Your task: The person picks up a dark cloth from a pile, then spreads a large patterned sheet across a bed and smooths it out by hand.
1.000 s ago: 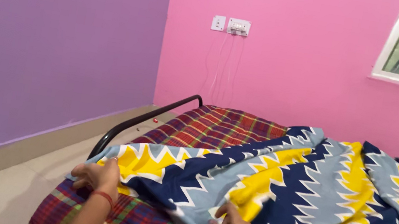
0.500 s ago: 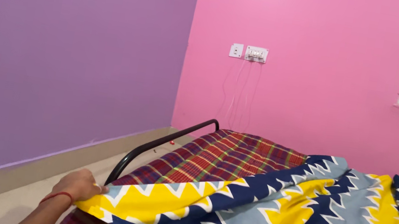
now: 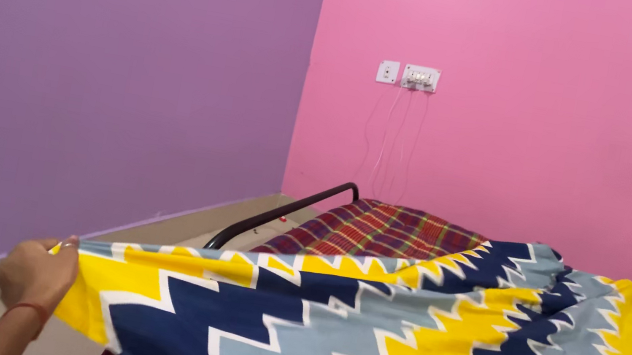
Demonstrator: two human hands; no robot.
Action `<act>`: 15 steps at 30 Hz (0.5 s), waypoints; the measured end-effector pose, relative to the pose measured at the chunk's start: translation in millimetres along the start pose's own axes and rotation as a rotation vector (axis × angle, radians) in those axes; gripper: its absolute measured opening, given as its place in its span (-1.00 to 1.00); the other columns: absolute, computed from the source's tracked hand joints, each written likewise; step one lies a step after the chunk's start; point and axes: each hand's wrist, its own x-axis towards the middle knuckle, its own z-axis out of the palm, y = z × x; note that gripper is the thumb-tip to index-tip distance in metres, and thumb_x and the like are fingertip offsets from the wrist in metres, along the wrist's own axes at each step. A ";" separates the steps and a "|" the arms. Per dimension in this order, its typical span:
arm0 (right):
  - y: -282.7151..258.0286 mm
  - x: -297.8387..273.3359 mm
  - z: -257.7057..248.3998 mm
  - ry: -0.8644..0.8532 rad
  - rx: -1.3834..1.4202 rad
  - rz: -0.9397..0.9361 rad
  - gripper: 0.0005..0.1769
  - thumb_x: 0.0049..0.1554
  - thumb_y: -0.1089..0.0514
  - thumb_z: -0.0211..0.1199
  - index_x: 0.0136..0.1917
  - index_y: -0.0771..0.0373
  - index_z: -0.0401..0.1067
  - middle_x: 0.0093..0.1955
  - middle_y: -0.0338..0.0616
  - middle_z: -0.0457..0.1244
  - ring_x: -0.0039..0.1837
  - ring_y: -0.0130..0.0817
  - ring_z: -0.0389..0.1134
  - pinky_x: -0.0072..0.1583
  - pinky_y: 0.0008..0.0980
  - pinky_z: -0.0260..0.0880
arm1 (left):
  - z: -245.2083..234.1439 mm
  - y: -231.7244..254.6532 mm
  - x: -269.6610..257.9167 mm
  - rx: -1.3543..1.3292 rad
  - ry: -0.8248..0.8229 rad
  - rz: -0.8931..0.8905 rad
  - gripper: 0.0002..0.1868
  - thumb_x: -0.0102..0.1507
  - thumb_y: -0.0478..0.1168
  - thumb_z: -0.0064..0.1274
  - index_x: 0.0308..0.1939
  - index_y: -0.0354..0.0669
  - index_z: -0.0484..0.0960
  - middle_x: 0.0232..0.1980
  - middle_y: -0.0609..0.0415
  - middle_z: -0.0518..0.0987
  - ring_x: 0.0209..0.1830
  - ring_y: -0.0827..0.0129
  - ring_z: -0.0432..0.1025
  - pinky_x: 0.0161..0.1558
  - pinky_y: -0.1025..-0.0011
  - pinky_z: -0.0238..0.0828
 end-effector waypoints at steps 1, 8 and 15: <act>-11.0 1.9 -5.1 -0.018 0.010 -0.006 -0.79 0.22 0.03 0.26 0.09 0.06 0.58 0.05 -0.15 0.40 0.12 -0.37 0.45 0.21 -0.39 0.43 | -2.1 -10.2 1.5 0.007 0.000 -0.003 -0.59 0.37 0.10 0.13 0.10 -0.05 0.78 -0.03 -0.15 0.73 -0.09 0.00 0.63 -0.03 0.12 0.55; -63.4 25.8 -18.0 -0.017 -0.138 0.161 -0.79 0.22 0.08 0.21 0.02 0.23 0.53 -0.08 -0.17 0.43 -0.08 -0.44 0.51 0.03 -0.47 0.52 | 6.5 -37.8 11.2 0.054 -0.035 0.093 -0.61 0.28 0.07 0.24 -0.01 -0.11 0.83 0.01 -0.15 0.71 0.02 -0.01 0.57 0.11 0.13 0.47; -70.1 32.9 -21.7 0.085 -0.022 0.197 -0.77 0.21 0.11 0.19 -0.05 0.33 0.52 -0.25 -0.12 0.42 -0.26 -0.46 0.52 -0.18 -0.45 0.53 | 9.9 -30.8 -0.4 -0.060 -0.136 0.068 -0.64 0.32 0.02 0.16 0.08 -0.07 0.75 0.09 -0.13 0.73 0.05 0.04 0.67 0.14 0.11 0.57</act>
